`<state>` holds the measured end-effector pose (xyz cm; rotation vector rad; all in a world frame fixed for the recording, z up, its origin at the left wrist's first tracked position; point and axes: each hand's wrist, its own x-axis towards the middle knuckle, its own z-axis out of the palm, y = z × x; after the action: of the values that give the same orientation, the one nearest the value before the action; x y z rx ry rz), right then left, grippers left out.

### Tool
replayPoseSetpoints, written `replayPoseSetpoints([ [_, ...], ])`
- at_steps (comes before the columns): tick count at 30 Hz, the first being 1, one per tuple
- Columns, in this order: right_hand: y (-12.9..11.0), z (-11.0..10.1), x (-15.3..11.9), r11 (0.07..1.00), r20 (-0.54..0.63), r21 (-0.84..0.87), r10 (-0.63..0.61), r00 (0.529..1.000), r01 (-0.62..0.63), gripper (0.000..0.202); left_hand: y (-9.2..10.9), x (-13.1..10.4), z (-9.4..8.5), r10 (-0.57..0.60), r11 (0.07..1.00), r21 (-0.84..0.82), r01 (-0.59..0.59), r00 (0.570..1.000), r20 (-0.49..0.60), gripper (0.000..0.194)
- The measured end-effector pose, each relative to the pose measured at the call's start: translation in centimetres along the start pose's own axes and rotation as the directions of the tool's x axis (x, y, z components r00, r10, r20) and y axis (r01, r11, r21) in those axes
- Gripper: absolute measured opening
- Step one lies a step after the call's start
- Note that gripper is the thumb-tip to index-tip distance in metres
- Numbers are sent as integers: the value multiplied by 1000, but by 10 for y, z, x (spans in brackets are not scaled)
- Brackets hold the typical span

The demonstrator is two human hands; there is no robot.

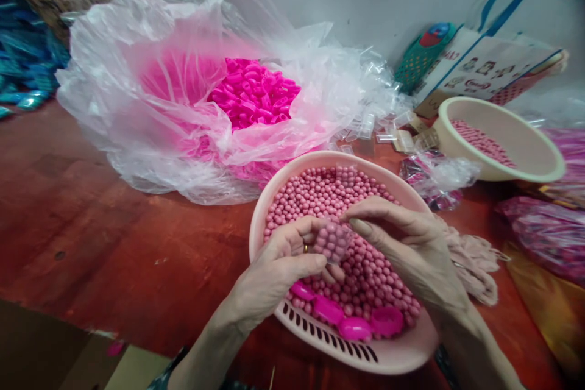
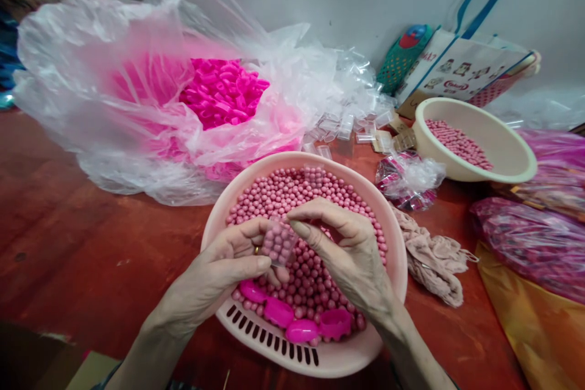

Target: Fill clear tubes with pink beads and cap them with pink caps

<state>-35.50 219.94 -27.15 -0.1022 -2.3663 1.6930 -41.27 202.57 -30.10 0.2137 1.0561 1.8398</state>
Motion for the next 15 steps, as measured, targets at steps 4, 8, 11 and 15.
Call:
replayPoseSetpoints([
  [4, 0, -2, 0, 1000, -3, -6, 12, 1000, -12, 15, -1, 0, 0, 0, 1000, 23, 0, 1000, -14, 30],
  [8, 0, -2, -2, 999, -23, 18, 26, 999, -26, 14, -2, -1, -1, 7, 1000, 22, -7, 1000, -7, 29],
  [11, 0, 1, -3, 999, -27, 40, 29, 999, -28, 14, -2, 0, -1, 15, 999, 29, -14, 1000, -21, 28],
  [15, 1, 1, -3, 999, -85, 39, 19, 996, -16, 14, -1, 1, 0, 28, 999, 34, -27, 999, -37, 26],
])
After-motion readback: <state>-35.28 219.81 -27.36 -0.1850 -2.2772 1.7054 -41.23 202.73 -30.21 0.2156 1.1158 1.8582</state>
